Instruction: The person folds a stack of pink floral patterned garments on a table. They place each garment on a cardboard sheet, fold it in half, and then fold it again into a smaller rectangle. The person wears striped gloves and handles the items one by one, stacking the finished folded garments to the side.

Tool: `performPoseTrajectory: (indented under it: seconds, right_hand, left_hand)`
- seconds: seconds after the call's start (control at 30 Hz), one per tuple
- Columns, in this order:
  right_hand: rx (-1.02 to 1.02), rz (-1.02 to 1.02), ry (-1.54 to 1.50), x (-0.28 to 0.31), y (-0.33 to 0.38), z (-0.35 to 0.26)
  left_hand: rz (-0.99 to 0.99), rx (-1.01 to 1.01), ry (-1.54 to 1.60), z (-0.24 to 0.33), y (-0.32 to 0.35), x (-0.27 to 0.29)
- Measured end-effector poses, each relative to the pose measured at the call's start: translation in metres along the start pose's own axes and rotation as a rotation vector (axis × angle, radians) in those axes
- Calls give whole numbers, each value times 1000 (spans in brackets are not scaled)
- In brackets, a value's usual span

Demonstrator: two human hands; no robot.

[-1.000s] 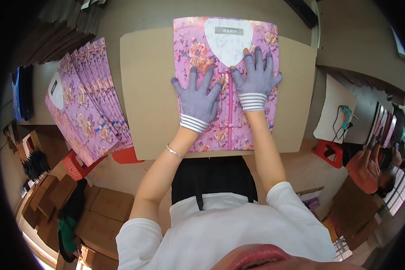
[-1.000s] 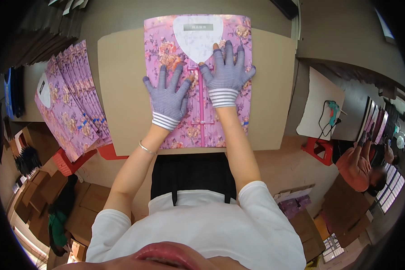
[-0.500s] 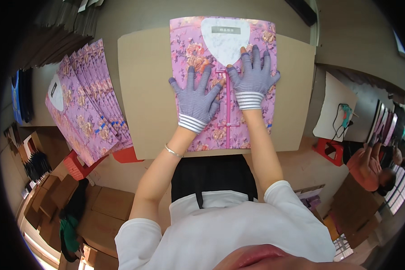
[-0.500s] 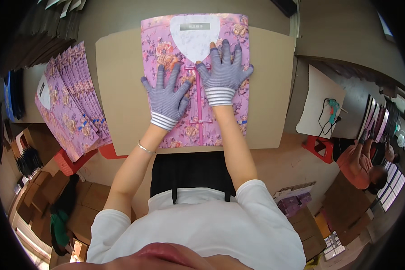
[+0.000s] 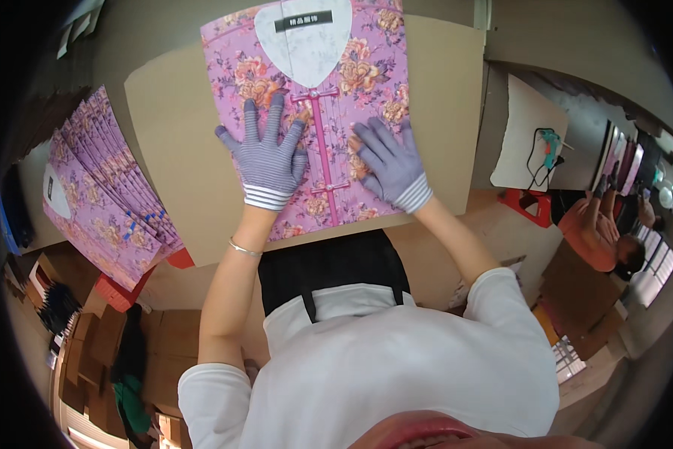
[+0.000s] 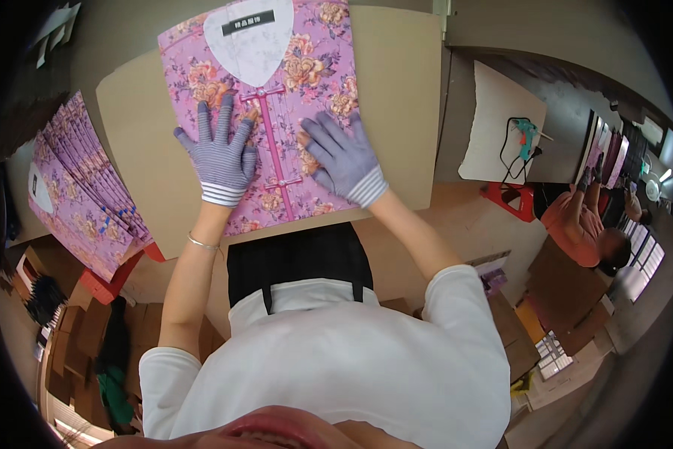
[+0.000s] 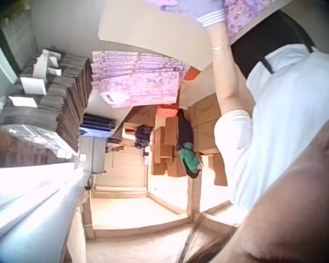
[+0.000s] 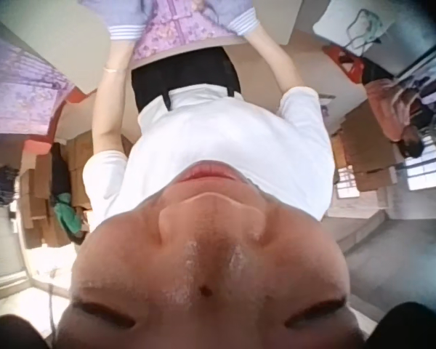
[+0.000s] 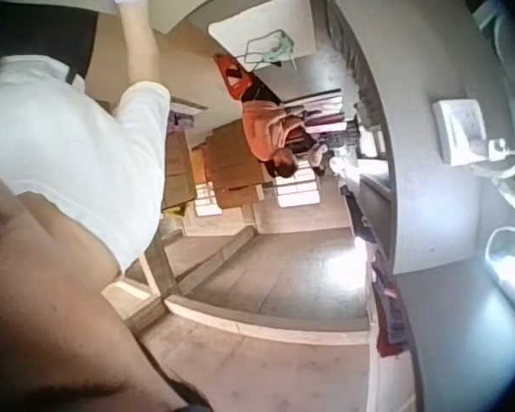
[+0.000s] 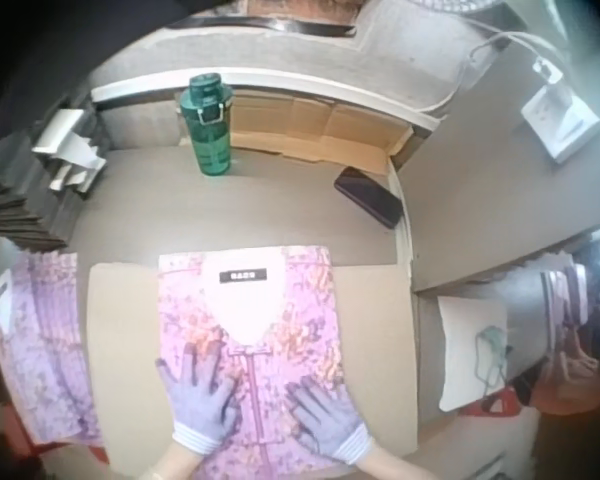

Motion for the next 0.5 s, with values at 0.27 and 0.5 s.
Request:
performPoseTrajectory:
  seconds: [0.27,0.5]
  right_hand:
    - [157,616,346,47,-199,133]
    - [169,614,119,26,-123,83]
  left_hand:
    - [2,-34,-33,3,-6,1]
    - [50,-65,-112,-3,4,-1]
Point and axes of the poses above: each hand's wrist, its own y-axis away from the middle knuckle, its own x-axis out of the back of the hand, z = x × y, the point moved 5 cm from there along -y, towards the middle knuckle, and after that the axes turned 8 degrees about y, right-handed, at the moved point
